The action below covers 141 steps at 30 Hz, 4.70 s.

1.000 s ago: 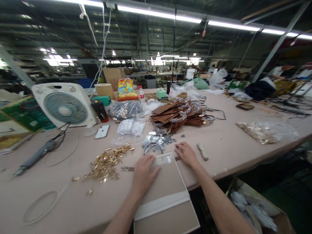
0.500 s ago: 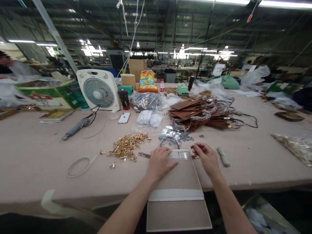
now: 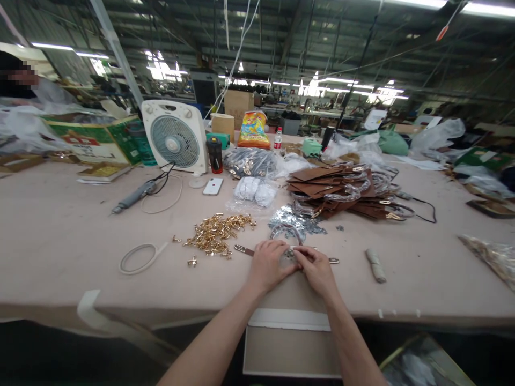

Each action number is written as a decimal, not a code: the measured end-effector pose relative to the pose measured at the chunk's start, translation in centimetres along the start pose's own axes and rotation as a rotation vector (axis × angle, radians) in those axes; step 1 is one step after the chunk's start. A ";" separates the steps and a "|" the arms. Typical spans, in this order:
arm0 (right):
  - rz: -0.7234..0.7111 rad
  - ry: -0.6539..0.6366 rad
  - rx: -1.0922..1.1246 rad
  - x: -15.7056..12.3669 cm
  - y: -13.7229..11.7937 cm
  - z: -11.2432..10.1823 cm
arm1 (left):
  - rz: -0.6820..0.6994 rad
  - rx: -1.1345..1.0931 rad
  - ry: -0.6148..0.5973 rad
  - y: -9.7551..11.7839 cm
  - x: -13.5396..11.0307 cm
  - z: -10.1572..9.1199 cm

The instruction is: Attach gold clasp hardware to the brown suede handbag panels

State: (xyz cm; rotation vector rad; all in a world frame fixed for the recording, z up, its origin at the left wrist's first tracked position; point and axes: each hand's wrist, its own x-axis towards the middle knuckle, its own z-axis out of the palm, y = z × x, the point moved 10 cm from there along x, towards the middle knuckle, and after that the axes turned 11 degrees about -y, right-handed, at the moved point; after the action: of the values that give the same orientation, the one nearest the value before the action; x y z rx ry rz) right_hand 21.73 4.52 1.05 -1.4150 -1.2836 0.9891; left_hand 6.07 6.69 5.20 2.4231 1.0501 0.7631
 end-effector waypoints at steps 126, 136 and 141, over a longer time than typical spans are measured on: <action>-0.348 -0.139 -0.746 13.0 3.4 -5.2 | -0.193 -0.406 0.271 -5.5 -0.8 -1.2; -0.245 -0.225 -0.735 15.0 2.5 -5.1 | -0.348 -0.807 0.411 -9.5 -1.8 -1.0; -0.203 -0.252 -0.684 15.3 2.1 -5.4 | -0.359 -0.857 0.436 -9.9 -1.8 -0.8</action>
State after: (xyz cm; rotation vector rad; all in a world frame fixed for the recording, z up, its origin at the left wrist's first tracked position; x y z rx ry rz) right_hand 29.27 19.06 0.65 -1.6413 -2.0390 0.6206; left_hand -0.84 11.81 -0.17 1.3388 0.9798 1.3041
